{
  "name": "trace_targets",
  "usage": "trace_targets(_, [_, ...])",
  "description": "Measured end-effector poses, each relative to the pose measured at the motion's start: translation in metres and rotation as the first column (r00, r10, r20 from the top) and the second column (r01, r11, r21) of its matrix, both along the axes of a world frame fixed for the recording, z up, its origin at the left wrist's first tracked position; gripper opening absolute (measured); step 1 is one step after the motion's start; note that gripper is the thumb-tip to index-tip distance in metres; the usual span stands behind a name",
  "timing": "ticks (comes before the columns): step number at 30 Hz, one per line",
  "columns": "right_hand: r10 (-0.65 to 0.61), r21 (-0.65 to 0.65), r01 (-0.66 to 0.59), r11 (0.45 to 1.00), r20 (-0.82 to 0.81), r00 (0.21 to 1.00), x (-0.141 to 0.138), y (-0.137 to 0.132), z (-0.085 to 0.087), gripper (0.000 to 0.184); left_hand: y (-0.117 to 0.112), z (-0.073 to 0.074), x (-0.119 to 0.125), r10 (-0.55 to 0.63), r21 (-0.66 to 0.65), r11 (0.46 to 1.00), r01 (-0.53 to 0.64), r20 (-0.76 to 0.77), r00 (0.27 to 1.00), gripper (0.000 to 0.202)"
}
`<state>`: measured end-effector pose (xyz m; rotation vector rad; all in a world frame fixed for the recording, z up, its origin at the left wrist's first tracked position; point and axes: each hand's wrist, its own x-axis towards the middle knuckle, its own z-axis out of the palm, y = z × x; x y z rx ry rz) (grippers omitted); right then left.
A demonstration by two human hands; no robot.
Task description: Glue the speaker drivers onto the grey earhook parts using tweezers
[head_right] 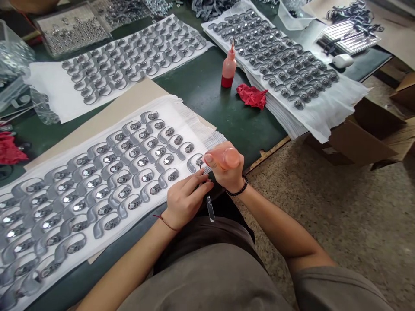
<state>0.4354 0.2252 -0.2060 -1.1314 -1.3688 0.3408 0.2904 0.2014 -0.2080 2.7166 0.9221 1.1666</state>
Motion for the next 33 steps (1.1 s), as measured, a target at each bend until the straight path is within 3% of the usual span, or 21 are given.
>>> trace_targets(14, [0.017, -0.023, -0.017, 1.000, 0.017, 1.000, 0.001, 0.000, -0.004, 0.013, 0.002, 0.007, -0.002, 0.012, 0.012, 1.000, -0.012, -0.026, 1.000, 0.016])
trace_targets(18, [-0.011, -0.042, 0.011, 0.999, 0.014, 1.000, 0.000, 0.000, -0.003, 0.016, 0.004, 0.008, -0.006, 0.059, -0.136, 0.990, -0.048, 0.080, 0.995, 0.017])
trace_targets(23, [-0.033, -0.045, 0.033, 0.998, -0.007, 0.999, -0.001, -0.001, 0.000, 0.017, 0.013, 0.012, -0.009, 0.209, -0.423, 0.904, -0.052, 0.333, 0.920, 0.016])
trace_targets(29, [-0.048, -0.032, 0.048, 0.998, -0.001, 0.999, -0.001, 0.000, 0.000, 0.020, 0.023, 0.013, -0.010, 0.327, -0.582, 0.813, -0.019, 0.430, 0.841, 0.011])
trace_targets(33, [-0.045, -0.038, 0.046, 0.998, 0.037, 0.998, 0.000, -0.001, 0.001, 0.023, 0.024, 0.011, -0.011, 0.356, -0.625, 0.781, 0.003, 0.448, 0.820, 0.010])
